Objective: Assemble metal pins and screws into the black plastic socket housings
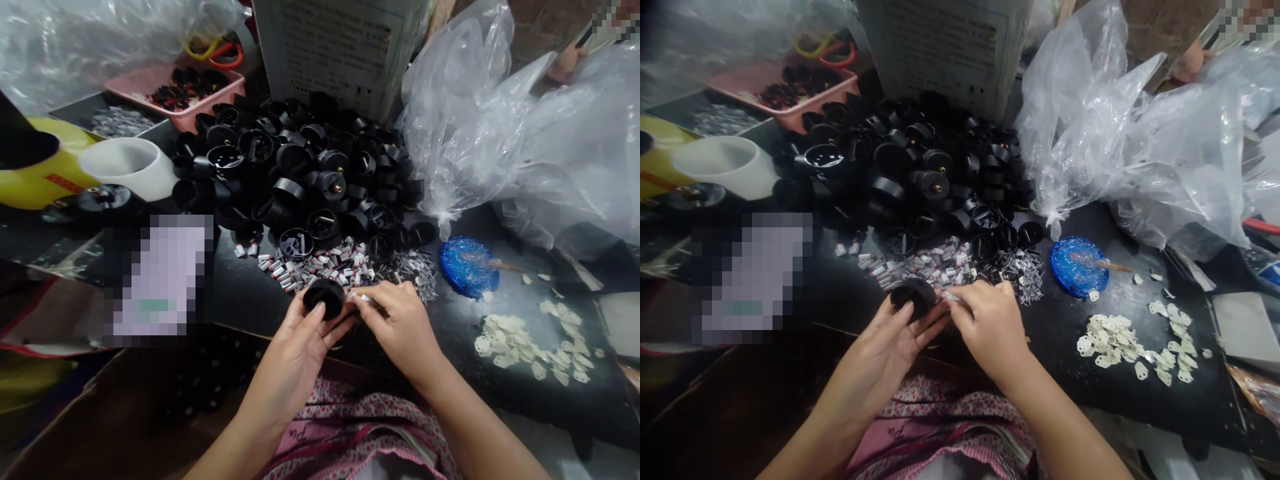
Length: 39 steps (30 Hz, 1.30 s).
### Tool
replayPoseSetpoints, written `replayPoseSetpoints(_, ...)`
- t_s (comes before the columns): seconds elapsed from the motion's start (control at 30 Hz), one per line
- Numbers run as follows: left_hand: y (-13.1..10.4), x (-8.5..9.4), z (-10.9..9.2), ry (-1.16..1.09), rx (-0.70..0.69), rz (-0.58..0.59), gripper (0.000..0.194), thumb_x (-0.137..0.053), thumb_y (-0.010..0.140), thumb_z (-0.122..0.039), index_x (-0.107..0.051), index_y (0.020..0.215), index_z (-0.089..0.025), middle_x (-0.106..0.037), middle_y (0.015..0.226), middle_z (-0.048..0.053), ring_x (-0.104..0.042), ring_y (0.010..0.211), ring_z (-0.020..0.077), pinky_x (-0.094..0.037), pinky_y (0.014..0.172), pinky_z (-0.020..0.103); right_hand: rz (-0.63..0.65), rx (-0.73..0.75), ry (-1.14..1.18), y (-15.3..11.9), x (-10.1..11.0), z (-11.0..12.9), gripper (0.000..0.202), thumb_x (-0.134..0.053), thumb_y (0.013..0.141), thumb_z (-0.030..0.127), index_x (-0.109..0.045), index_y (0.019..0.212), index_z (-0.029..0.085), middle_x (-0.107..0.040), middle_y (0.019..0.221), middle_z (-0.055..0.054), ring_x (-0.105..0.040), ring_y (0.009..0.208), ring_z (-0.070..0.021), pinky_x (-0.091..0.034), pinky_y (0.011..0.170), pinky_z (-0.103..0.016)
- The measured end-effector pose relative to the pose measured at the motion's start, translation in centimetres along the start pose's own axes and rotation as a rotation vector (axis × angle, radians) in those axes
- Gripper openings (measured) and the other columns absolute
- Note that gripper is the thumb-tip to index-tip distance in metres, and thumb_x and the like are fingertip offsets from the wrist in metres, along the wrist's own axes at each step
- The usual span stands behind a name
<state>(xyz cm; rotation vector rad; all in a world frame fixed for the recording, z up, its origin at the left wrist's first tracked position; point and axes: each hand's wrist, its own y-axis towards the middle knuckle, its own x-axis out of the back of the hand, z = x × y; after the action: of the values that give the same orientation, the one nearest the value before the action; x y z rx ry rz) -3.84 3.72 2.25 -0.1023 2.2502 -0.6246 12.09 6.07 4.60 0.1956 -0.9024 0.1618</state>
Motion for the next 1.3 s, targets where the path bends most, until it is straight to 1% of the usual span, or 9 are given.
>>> replayPoseSetpoints(0.13, 0.0, -0.6, 0.8, -0.060, 0.023, 0.029, 0.016, -0.066, 0.089, -0.027, -0.068, 0.105, -0.026, -0.072, 0.115, 0.005, -0.068, 0.108, 0.0238, -0.054, 0.098, 0.045, -0.019, -0.058, 0.185, -0.8, 0.1, 0.3, 0.012, -0.062, 0.093, 0.023, -0.073, 0.098, 0.025, -0.073, 0.092, 0.000, -0.062, 0.084, -0.0153, -0.038, 0.077, -0.032)
replayPoseSetpoints(0.37, -1.4, 0.1, 1.8, 0.095, -0.018, -0.050, 0.026, -0.074, 0.082, -0.032, -0.069, 0.107, -0.028, -0.073, 0.110, 0.002, -0.066, 0.113, 0.0206, -0.053, 0.100, 0.030, -0.001, -0.126, 0.293, -1.9, 0.7, 0.6, 0.009, -0.064, 0.088, 0.016, -0.069, 0.092, 0.022, -0.070, 0.089, 0.002, -0.062, 0.082, -0.0143, -0.041, 0.078, -0.030)
replayPoseSetpoints(0.47, -1.7, 0.6, 1.7, 0.109, -0.010, -0.103, 0.027, -0.075, 0.081, -0.033, -0.068, 0.107, -0.028, -0.073, 0.111, 0.003, -0.066, 0.112, 0.0214, -0.053, 0.099, 0.031, 0.017, -0.087, 0.158, -1.8, 1.3, -0.1, 0.009, -0.064, 0.091, 0.022, -0.070, 0.098, 0.024, -0.071, 0.089, 0.001, -0.061, 0.081, -0.0146, -0.038, 0.077, -0.031)
replayPoseSetpoints(0.6, -0.5, 0.5, 1.6, 0.096, -0.065, -0.098, 0.025, -0.072, 0.085, -0.030, -0.068, 0.109, -0.027, -0.072, 0.113, 0.003, -0.068, 0.108, 0.0201, -0.052, 0.102, 0.034, -0.031, -0.064, -0.263, 0.1, 1.8, -1.8, 0.019, -0.056, 0.095, 0.020, -0.069, 0.109, 0.021, -0.071, 0.097, -0.005, -0.062, 0.086, -0.0187, -0.033, 0.080, -0.035)
replayPoseSetpoints(0.7, 1.0, -0.1, 1.7, 0.081, -0.118, -0.048, 0.020, -0.070, 0.086, -0.027, -0.069, 0.105, -0.025, -0.072, 0.112, 0.003, -0.066, 0.109, 0.0194, -0.050, 0.104, 0.036, 0.058, -0.062, -0.491, 2.0, 1.6, -2.4, 0.017, -0.054, 0.095, 0.021, -0.069, 0.101, 0.016, -0.069, 0.095, -0.009, -0.061, 0.083, -0.0221, -0.031, 0.079, -0.038)
replayPoseSetpoints(0.8, 2.0, -0.5, 1.8, 0.054, -0.138, -0.027, 0.018, -0.070, 0.085, -0.026, -0.070, 0.103, -0.025, -0.072, 0.110, 0.002, -0.067, 0.107, 0.0186, -0.050, 0.104, 0.037, 0.076, -0.046, -0.507, 2.8, 1.4, -2.4, 0.016, -0.053, 0.094, 0.022, -0.067, 0.094, 0.014, -0.068, 0.094, -0.011, -0.060, 0.082, -0.0230, -0.033, 0.080, -0.039)
replayPoseSetpoints(0.9, 2.1, -0.5, 1.7, 0.042, -0.133, -0.025, 0.018, -0.070, 0.085, -0.025, -0.071, 0.104, -0.025, -0.072, 0.108, 0.002, -0.068, 0.104, 0.0187, -0.053, 0.101, 0.037, 0.030, -0.086, -0.302, 2.3, 1.8, -2.1, 0.010, -0.056, 0.092, 0.020, -0.065, 0.093, 0.015, -0.069, 0.091, -0.007, -0.062, 0.084, -0.0209, -0.038, 0.080, -0.037)
replayPoseSetpoints(1.07, 1.1, -0.7, 1.3, 0.034, -0.074, -0.017, 0.015, -0.069, 0.086, -0.026, -0.073, 0.101, -0.023, -0.075, 0.102, 0.003, -0.070, 0.098, 0.0185, -0.057, 0.093, 0.032, -0.003, -0.300, 0.473, -0.1, 2.8, -1.0, 0.011, -0.062, 0.087, 0.027, -0.067, 0.094, 0.020, -0.069, 0.080, 0.000, -0.059, 0.065, -0.0125, -0.043, 0.060, -0.026)
replayPoseSetpoints(1.3, 0.3, -1.3, 1.6, 0.041, -0.025, -0.027, 0.017, -0.071, 0.085, -0.028, -0.073, 0.100, -0.022, -0.076, 0.101, 0.003, -0.071, 0.099, 0.0185, -0.057, 0.094, 0.031, -0.100, -0.156, 0.393, -1.1, 2.5, -0.4, 0.007, -0.065, 0.086, 0.020, -0.071, 0.091, 0.021, -0.065, 0.084, 0.000, -0.059, 0.076, -0.0129, -0.045, 0.070, -0.027)
